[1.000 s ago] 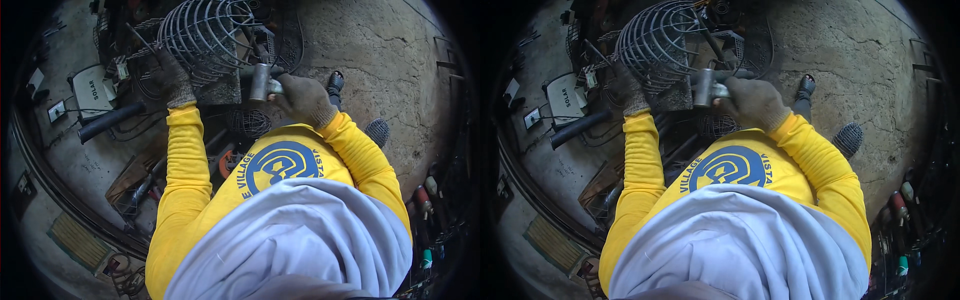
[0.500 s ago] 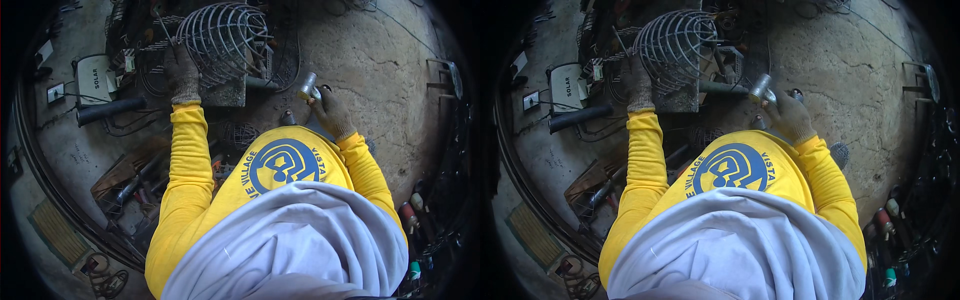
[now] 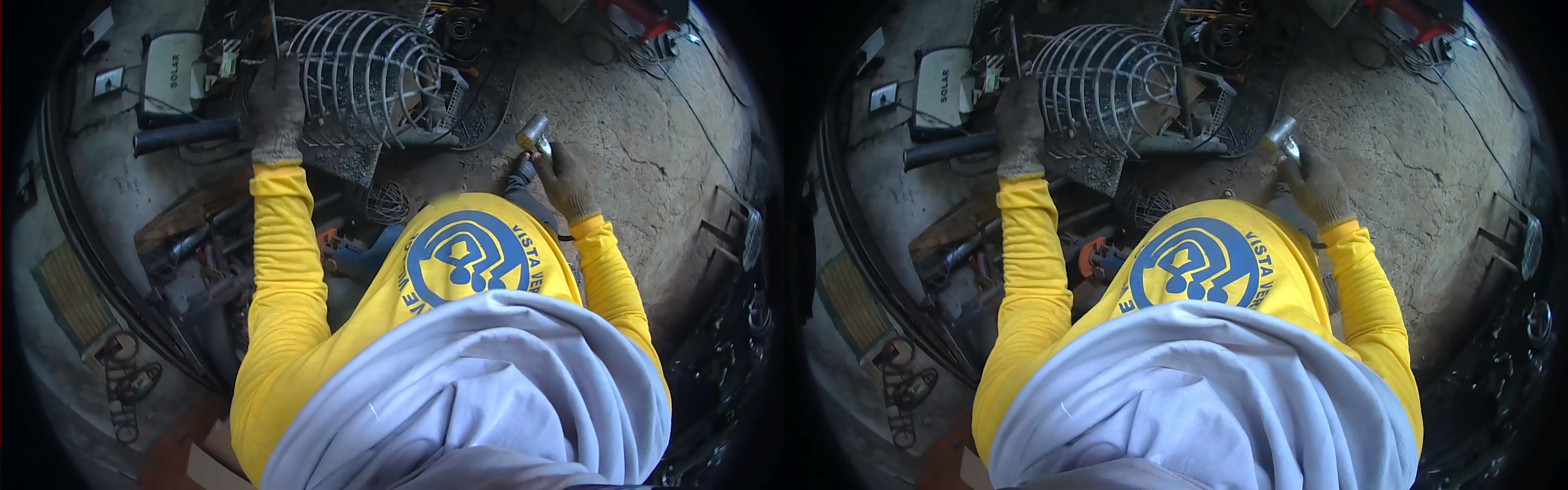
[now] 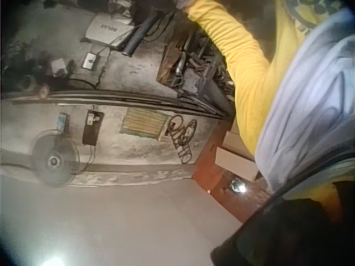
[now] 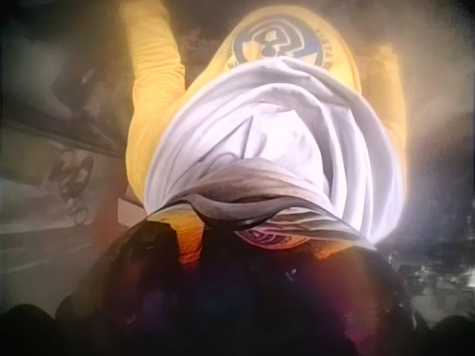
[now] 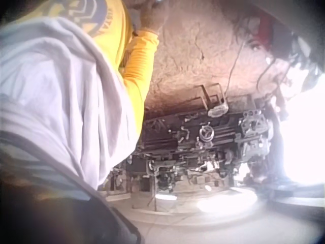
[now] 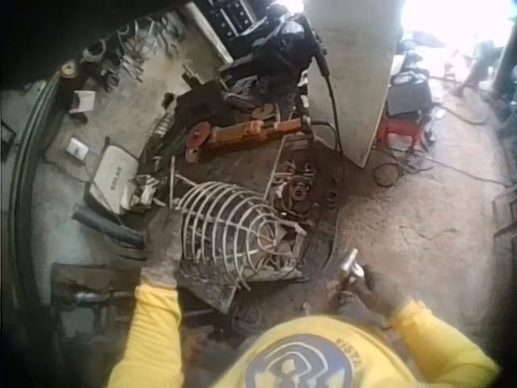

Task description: The person uses a hammer to strike and shape metal rods into a spherical cage structure. They then pick up a welding tool and apply it to the joints of the metal rods.

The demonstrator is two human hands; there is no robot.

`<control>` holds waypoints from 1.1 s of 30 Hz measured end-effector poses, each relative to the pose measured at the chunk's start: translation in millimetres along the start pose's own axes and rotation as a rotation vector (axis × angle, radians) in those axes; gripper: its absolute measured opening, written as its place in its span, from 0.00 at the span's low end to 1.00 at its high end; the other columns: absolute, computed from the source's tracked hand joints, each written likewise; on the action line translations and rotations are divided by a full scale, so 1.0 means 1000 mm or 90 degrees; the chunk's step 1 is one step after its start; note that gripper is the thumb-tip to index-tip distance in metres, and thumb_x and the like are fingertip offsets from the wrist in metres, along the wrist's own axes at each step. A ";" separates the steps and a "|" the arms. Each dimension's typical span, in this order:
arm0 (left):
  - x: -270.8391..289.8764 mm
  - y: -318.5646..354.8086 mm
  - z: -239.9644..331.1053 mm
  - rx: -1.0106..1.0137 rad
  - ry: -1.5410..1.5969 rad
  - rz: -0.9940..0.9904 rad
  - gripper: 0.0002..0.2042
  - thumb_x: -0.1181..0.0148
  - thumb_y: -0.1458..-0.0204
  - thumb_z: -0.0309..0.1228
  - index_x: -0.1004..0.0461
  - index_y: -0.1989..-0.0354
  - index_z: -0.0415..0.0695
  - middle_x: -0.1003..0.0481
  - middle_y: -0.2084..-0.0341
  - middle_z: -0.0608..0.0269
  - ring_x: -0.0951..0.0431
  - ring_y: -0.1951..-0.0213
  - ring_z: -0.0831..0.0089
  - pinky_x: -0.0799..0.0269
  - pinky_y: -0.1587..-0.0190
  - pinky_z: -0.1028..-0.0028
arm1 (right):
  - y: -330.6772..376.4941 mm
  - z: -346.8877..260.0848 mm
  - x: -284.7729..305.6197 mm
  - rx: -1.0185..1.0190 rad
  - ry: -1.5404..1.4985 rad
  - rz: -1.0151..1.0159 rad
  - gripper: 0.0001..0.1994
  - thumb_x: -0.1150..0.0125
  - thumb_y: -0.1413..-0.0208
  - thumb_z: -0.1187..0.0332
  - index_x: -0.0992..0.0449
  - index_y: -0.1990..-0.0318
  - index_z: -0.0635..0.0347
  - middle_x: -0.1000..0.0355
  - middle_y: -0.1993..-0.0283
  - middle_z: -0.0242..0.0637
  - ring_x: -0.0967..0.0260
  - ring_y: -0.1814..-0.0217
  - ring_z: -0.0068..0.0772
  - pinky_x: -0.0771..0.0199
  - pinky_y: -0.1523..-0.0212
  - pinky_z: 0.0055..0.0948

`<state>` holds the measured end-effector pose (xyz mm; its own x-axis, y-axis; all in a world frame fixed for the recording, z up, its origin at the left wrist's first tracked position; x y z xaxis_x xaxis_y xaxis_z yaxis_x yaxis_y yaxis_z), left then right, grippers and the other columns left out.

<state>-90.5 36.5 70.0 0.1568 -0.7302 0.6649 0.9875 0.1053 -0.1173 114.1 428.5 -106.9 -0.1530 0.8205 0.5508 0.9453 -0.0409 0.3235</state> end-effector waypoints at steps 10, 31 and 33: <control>-0.005 -0.007 0.011 0.052 0.087 -0.044 0.22 0.45 0.37 0.44 0.25 0.42 0.42 0.23 0.47 0.55 0.25 0.45 0.68 0.36 0.40 0.71 | -0.025 -0.006 0.004 -0.004 -0.044 -0.038 0.22 0.45 0.36 0.52 0.26 0.49 0.65 0.24 0.58 0.59 0.25 0.57 0.56 0.28 0.57 0.45; -0.016 0.007 -0.019 -0.057 0.098 0.096 0.18 0.45 0.35 0.40 0.22 0.48 0.38 0.19 0.57 0.57 0.22 0.54 0.70 0.30 0.48 0.70 | -0.016 -0.072 -0.040 0.038 -0.060 0.046 0.20 0.41 0.38 0.59 0.30 0.43 0.58 0.22 0.60 0.54 0.21 0.59 0.56 0.25 0.57 0.46; -0.008 -0.002 -0.024 -0.126 0.087 0.115 0.17 0.46 0.35 0.39 0.22 0.49 0.39 0.19 0.57 0.56 0.21 0.54 0.69 0.29 0.49 0.69 | -0.015 -0.075 -0.040 0.059 -0.067 0.062 0.20 0.40 0.39 0.59 0.30 0.44 0.59 0.22 0.59 0.55 0.22 0.57 0.58 0.25 0.56 0.46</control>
<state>-94.0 26.5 47.1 0.3128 -0.7976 0.5158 0.9195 0.1182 -0.3748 84.9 353.9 -76.2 -0.0334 0.8706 0.4908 0.9775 -0.0739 0.1975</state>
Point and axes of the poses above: each hand's wrist, its own y-axis away from the middle knuckle, its own x-axis out of the back of the hand, z = x × y, the point moved 7 cm from there along -y, towards the middle knuckle
